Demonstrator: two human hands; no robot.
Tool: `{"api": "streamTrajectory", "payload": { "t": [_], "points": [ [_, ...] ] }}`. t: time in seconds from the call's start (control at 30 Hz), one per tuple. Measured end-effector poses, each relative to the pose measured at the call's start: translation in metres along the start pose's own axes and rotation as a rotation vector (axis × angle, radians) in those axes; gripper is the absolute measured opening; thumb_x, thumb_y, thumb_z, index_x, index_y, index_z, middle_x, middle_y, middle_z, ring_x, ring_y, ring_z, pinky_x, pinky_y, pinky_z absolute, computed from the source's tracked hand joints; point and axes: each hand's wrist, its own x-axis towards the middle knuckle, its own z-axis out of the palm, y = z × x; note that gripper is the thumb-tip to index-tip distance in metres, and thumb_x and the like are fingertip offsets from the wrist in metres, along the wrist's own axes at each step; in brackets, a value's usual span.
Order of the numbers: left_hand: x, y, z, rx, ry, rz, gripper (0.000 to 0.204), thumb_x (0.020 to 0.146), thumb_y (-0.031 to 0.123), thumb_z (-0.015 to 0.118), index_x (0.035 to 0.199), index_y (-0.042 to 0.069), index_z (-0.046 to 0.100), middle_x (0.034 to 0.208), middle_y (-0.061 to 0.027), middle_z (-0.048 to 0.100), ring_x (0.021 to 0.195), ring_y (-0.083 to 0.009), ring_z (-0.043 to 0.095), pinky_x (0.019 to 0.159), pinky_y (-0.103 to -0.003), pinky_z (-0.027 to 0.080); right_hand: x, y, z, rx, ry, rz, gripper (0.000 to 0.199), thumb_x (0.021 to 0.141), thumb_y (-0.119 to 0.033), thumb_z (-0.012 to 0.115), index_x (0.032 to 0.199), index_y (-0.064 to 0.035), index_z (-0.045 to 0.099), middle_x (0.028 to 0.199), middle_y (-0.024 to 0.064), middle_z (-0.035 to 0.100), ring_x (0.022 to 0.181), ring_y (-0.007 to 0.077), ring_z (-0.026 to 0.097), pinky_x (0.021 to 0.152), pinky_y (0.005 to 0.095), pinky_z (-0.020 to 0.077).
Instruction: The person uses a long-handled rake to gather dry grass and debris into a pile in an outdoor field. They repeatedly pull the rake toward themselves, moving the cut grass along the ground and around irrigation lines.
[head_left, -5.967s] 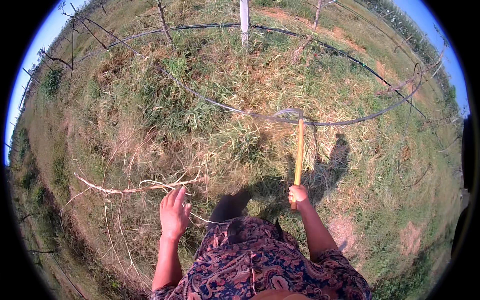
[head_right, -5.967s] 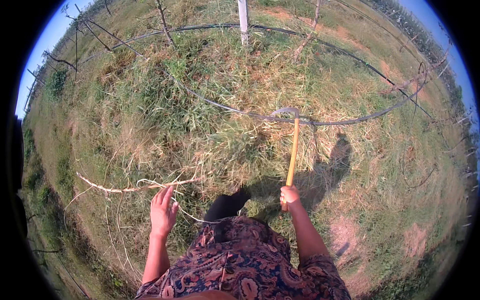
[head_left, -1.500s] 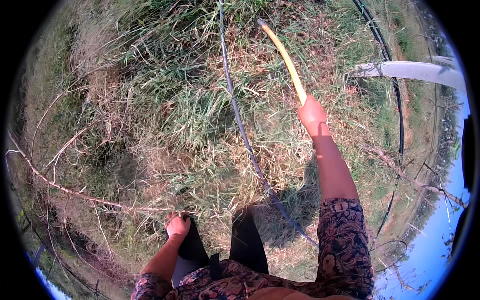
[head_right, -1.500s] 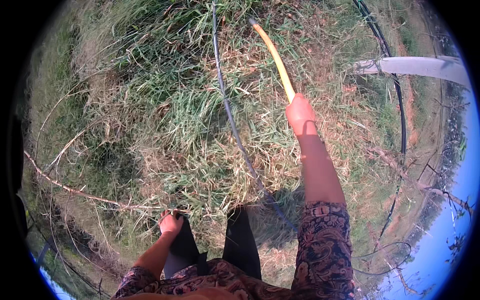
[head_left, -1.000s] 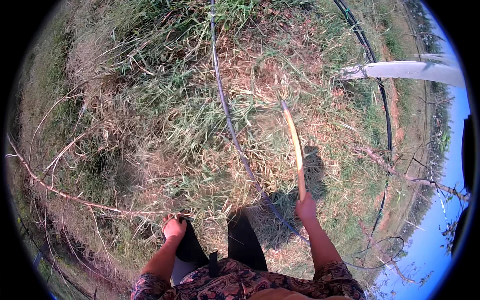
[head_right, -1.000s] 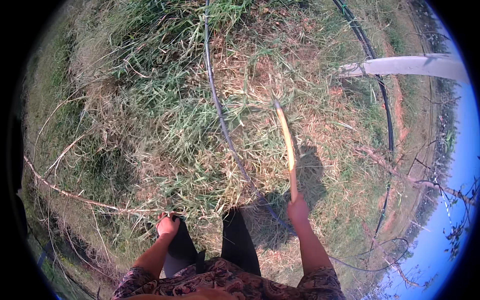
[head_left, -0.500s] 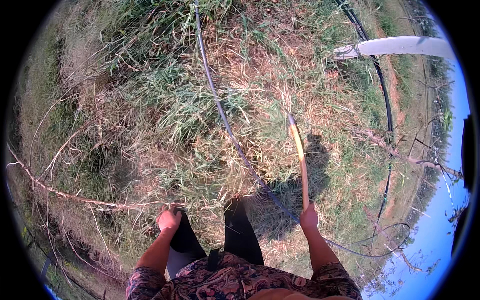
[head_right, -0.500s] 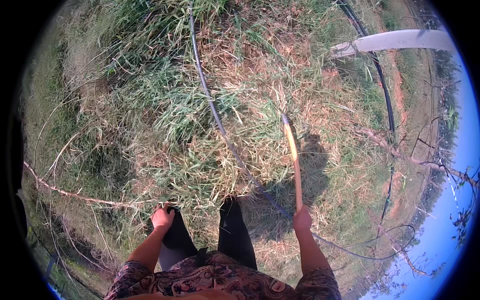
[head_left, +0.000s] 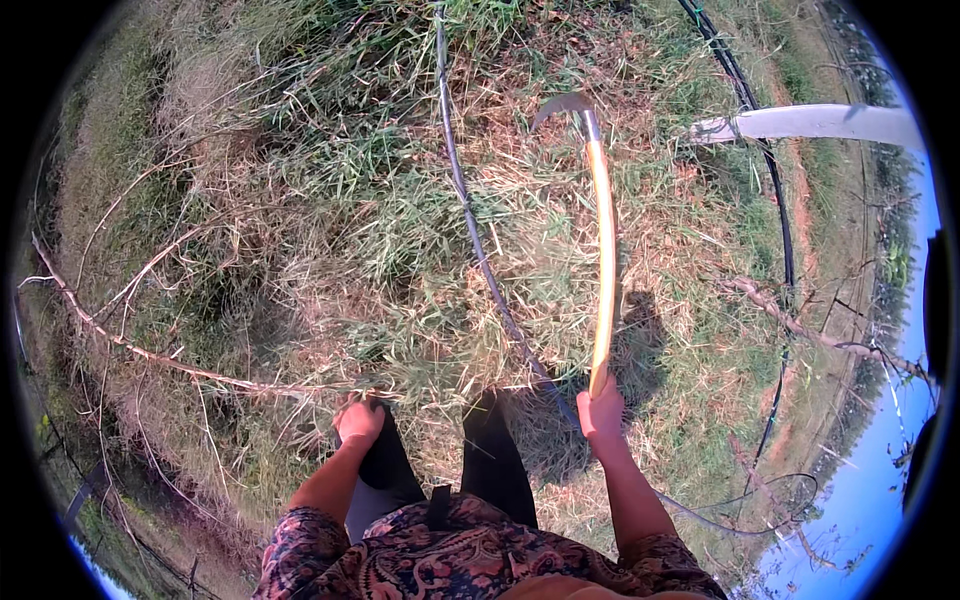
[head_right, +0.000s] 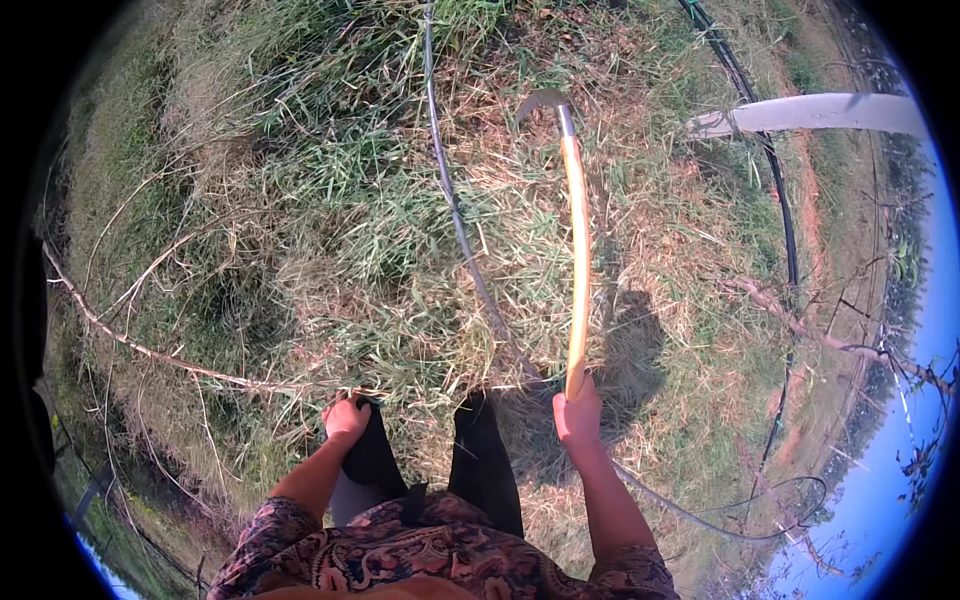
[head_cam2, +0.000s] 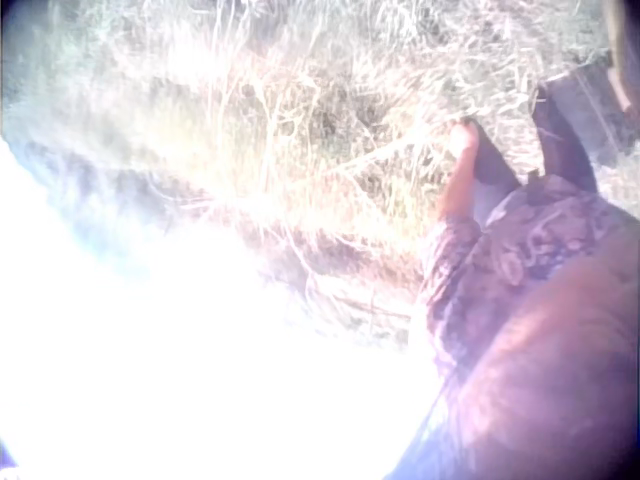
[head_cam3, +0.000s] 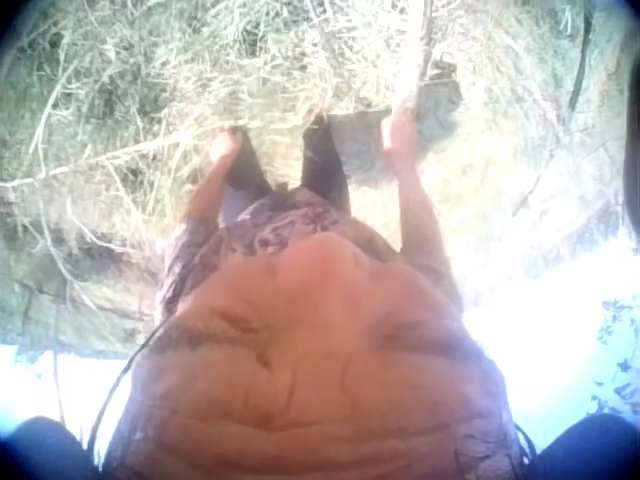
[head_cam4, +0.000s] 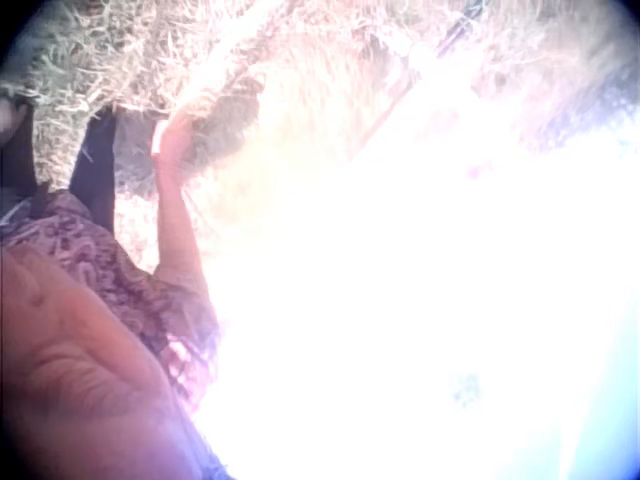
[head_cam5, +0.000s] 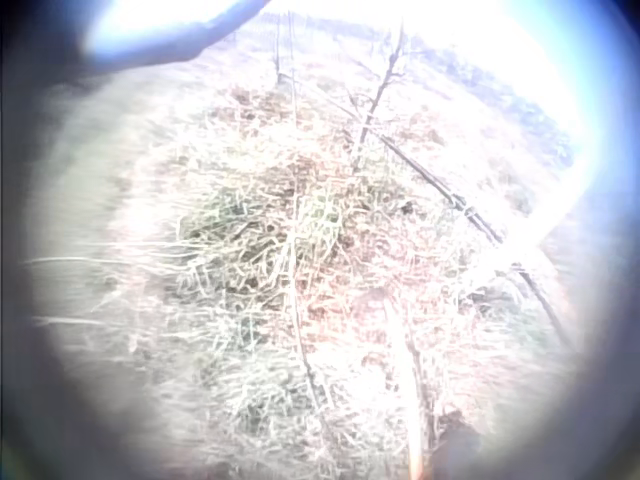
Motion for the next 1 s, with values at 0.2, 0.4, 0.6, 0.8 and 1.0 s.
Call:
{"api": "streamTrajectory", "payload": {
  "t": [0.2,0.4,0.6,0.8,1.0],
  "points": [
    [-0.006,-0.012,0.0,-0.074,-0.03,-0.03,0.043,0.079,0.04,0.053,0.115,0.017,0.062,0.127,-0.0151,0.053,0.112,-0.0341,0.054,0.091,-0.047,0.043,0.072,-0.164,0.095,-0.245,-0.223,-0.263,0.032,0.079,-0.019,0.064,0.101,-0.0035,0.047,0.081,0.023,0.065,0.077,0.0408,0.065,0.069,0.0486,0.0511],
    [-0.003,-0.02,0.014,-0.099,0.003,-0.003,0.045,0.076,0.04,0.06,0.112,0.013,0.062,0.125,-0.0101,0.048,0.121,-0.034,0.042,0.097,-0.054,0.035,0.178,-0.236,0.156,-0.388,-0.136,-0.258,0.026,0.084,-0.018,0.058,0.102,-0.0019,0.049,0.092,0.0216,0.067,0.088,0.0369,0.066,0.079,0.0468,0.0509],
    [-0.004,-0.025,0.01,-0.114,-0.003,0.025,0.047,0.075,0.041,0.061,0.116,0.017,0.059,0.125,-0.0082,0.047,0.121,-0.0321,0.039,0.097,-0.053,0.033,0.213,-0.202,0.173,-0.405,-0.196,-0.058,0.031,0.085,-0.016,0.057,0.11,0.0004,0.05,0.103,0.0241,0.064,0.1,0.0362,0.062,0.085,0.0446,0.0498],
    [-0.004,-0.028,0.011,-0.09,-0.014,-0.009,0.045,0.075,0.041,0.061,0.114,0.018,0.061,0.125,-0.0072,0.048,0.119,-0.0316,0.04,0.096,-0.051,0.033,0.063,-0.101,0.164,-0.218,-0.259,0.004,0.035,0.079,-0.016,0.062,0.104,0.0029,0.048,0.091,0.0283,0.063,0.087,0.0424,0.063,0.078,0.0462,0.0515],
    [0.001,-0.029,0.015,-0.195,0.054,0.013,0.042,0.076,0.037,0.059,0.113,0.016,0.061,0.122,-0.0093,0.05,0.118,-0.0346,0.041,0.095,-0.052,0.035,-0.108,0.005,0.058,-0.424,-0.504,0.132,0.039,0.077,-0.019,0.062,0.105,0.0012,0.045,0.089,0.0278,0.062,0.088,0.0435,0.061,0.077,0.0512,0.049]
  ]
}}
